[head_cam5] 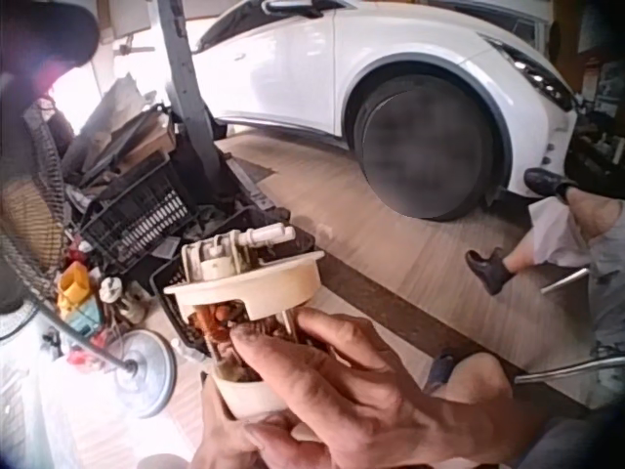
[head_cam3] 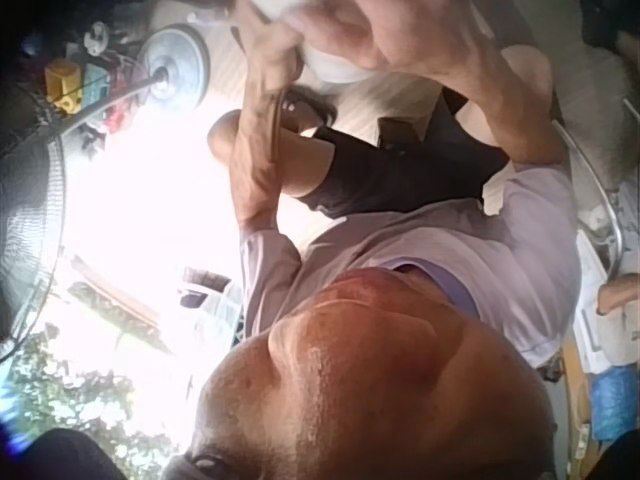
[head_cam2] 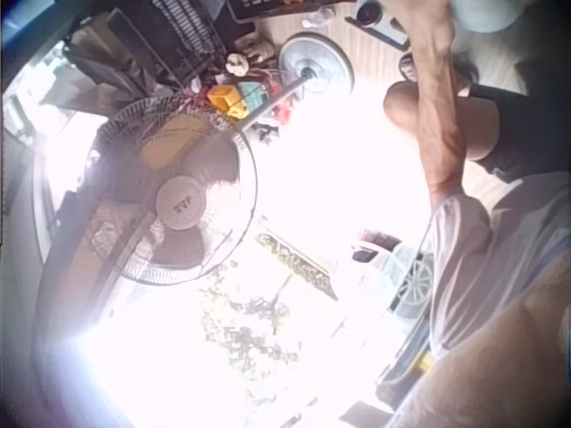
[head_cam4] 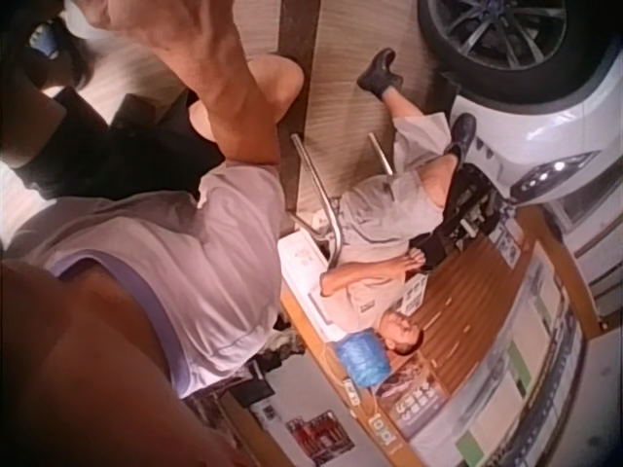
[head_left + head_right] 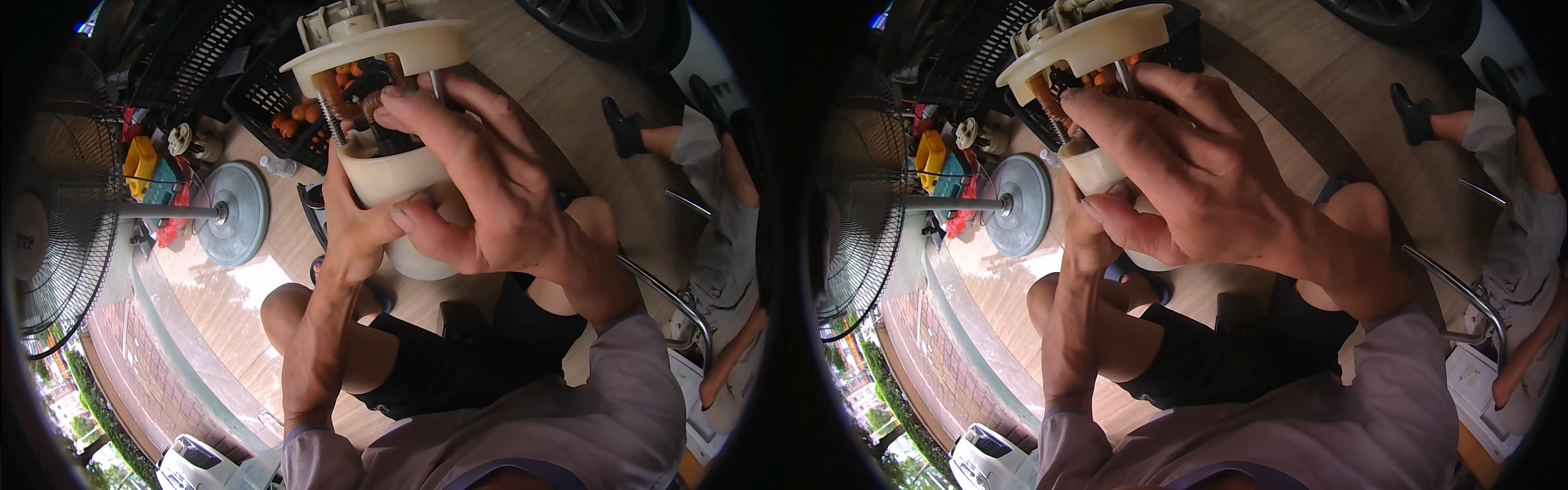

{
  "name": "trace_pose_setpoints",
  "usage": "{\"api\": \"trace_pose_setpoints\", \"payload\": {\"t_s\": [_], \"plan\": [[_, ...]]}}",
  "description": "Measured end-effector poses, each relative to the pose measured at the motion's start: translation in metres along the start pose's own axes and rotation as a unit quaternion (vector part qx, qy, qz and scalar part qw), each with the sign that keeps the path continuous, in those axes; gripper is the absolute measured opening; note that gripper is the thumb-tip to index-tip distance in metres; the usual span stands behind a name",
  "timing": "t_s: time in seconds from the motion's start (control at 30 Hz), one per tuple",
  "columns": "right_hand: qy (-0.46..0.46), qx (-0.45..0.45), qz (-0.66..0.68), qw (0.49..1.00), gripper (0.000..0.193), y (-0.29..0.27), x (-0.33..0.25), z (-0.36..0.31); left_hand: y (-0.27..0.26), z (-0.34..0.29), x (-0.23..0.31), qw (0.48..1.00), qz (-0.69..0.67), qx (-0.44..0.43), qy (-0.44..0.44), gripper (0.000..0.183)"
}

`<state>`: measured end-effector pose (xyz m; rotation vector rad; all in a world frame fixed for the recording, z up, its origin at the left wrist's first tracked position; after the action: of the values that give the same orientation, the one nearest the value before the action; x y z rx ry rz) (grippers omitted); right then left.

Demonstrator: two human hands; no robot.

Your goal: The person disassembles a fuel pump assembly by hand, pulling apart the plastic housing and identifying internal components like the pump motor, wiring, and level sensor arm.

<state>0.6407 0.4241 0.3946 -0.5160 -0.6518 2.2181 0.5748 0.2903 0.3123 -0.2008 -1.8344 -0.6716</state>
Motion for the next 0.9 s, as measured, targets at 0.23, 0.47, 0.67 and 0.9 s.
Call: {"api": "trace_pose_setpoints", "payload": {"t_s": [0.23, 0.47, 0.67, 0.9], "plan": [[-0.048, -0.001, 0.022, 0.999, 0.057, 0.002, 0.005, -0.001, -0.001, -0.003, 0.013, 0.996, 0.082, 0.025, 0.001, 0.091], [-0.027, -0.02, 0.016, 0.999, 0.048, 0.01, 0.01, -0.004, 0.001, 0.003, 0.006, 0.997, 0.061, 0.03, 0.02, 0.095], [-0.019, 0.025, -0.009, 0.999, 0.04, 0.014, 0.009, -0.003, 0.008, -0.007, 0.016, 0.973, 0.184, 0.08, 0.111, 0.081], [0.025, 0.024, 0.077, 0.996, 0.038, 0.013, 0.028, -0.004, 0.012, 0.001, 0.009, 0.98, 0.181, 0.069, 0.042, 0.112]]}}
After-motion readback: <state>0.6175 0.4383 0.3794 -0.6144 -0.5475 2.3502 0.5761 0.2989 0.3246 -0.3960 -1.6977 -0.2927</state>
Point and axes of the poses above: each hand's wrist, its own z-axis towards the middle knuckle, its own y-axis out of the palm, x = y × z, the point moved 5 cm from there along z, towards the middle knuckle, and after that the axes turned 9 degrees about -y, right-handed, at the moved point
